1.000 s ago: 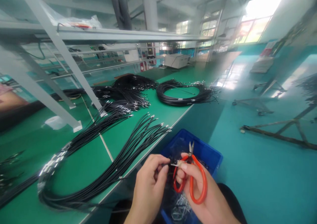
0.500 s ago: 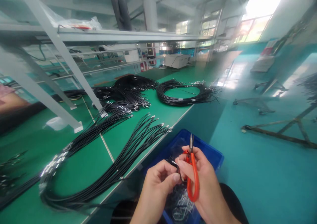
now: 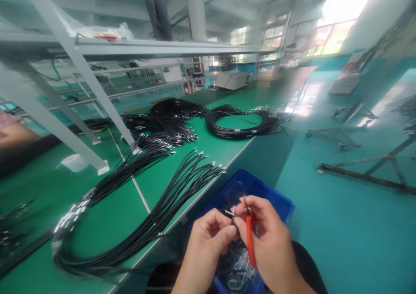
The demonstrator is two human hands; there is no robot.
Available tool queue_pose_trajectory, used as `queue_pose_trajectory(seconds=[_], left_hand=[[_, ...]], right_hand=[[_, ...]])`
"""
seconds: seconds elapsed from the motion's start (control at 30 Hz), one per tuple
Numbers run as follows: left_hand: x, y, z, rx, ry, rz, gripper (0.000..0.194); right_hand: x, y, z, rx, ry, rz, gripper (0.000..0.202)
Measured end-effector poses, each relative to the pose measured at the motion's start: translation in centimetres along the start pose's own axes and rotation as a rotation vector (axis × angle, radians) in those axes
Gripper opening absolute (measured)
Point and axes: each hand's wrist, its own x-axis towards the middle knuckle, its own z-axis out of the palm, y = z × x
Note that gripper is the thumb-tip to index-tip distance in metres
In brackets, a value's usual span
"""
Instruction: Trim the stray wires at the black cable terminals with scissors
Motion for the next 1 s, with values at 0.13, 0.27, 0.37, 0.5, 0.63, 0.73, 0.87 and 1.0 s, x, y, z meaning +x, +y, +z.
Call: queue_pose_trajectory(seconds=[0.13,0.27,0.37,0.5,0.63,0.73,0.87,1.0], left_hand=[[-0.2,0.4,0.3,0.016,0.001,-0.007,0.026],[-0.4,0.1,0.2,0.041,0.008,0.019,0.023],[-0.5,-0.1,0.2,0.117,0.076,0.091,0.019],[-0.8,0.0,0.4,0.451,0.224,0.297,0.009],[-0.9,0.0,0.6,0.593,0.244,0.416,0.009],[-0.9,0.0,0.7,0.616,0.22,0.423,0.009],[-1.0,0.2,0.6,0.595,0.176,0.413,0.01],[-1.2,0.6,0.7,0.554,0.158,0.378,0.011]], right_hand=[[-0.4,0.6,0.2,-0.106,0.055,-0.12,0.021],[-0.8,1.6,0.0,-0.156,0.149,-0.236,0.025],[-0.8,2.1,-0.6,-0.181,0.22,-0.232,0.022],[-0.8,1.1,-1.2,-0.015,0.183,-0.038,0.027],[-1.0,-0.5,-1.0,0.059,0.158,0.022,0.03],[-1.1,-0.7,-0.5,0.058,0.155,-0.028,0.029],[-0.9,-0.4,0.0,0.071,0.118,-0.019,0.026],[-0.7,-0.5,0.3,0.067,0.112,0.015,0.027]])
